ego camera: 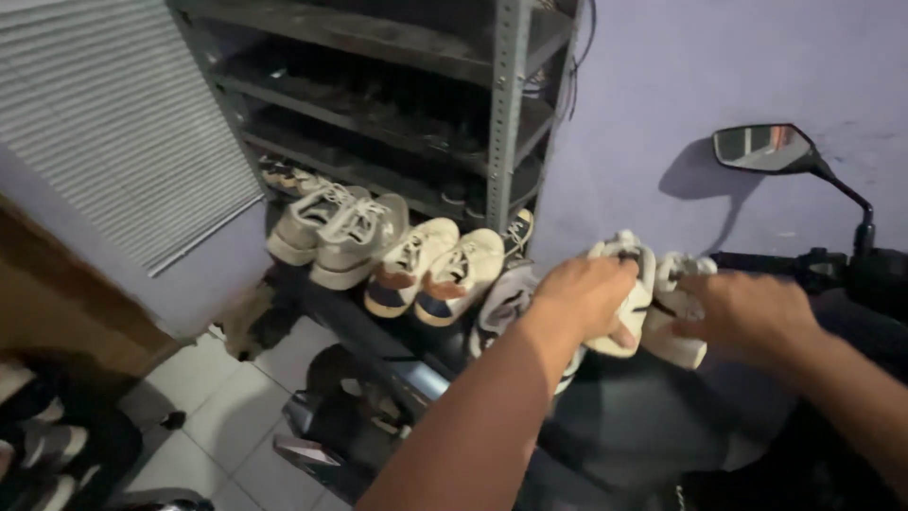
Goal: The person removes shoes from a shoe rack and from the floor by hand and arranges them in a line on a motorcycle seat.
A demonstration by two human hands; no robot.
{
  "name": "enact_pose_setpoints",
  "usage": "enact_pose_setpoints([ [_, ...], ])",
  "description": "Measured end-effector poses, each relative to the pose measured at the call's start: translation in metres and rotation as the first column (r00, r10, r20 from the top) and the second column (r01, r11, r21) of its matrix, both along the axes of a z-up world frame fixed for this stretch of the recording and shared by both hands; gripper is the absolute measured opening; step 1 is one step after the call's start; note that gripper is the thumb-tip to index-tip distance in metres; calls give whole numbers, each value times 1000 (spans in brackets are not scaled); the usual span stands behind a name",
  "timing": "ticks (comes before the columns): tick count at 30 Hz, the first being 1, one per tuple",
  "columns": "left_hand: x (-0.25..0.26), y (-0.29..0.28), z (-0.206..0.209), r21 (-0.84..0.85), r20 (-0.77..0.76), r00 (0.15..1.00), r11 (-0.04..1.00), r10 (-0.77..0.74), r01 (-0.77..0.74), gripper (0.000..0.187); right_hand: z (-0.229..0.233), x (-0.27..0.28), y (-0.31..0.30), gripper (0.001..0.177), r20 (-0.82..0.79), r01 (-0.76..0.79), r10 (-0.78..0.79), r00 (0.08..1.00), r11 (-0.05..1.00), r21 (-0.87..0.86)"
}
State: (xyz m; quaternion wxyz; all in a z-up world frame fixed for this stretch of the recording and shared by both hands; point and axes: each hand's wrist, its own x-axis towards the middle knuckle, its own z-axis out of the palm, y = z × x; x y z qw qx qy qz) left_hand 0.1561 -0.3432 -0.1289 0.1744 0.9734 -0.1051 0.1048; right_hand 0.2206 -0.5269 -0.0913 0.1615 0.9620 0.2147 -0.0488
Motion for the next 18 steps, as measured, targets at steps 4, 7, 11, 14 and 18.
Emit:
enact_pose_setpoints([
  [4, 19, -38, -36, 0, -58, 998, 1000, -23, 23, 70, -35, 3, -34, 68, -81, 92, -89, 993, 995, 35],
  [7, 33, -58, -63, 34, -66, 997, 999, -36, 39, 72, -56, 14, -52, 64, -103, 101, -96, 990, 994, 41],
  [11, 49, -78, -106, -1, -53, 998, 1000, -24, 24, 70, -83, 31, -73, 62, -114, 139, -132, 985, 989, 56],
  [14, 55, -85, -131, 18, 6, 1000, 1000, -21, 21, 73, -105, 38, -78, 59, -139, 170, -154, 978, 980, 105],
  [18, 54, -75, -149, 67, 1, 997, 995, -80, 80, 76, -133, 28, -76, 50, -195, 213, -168, 966, 948, 237],
])
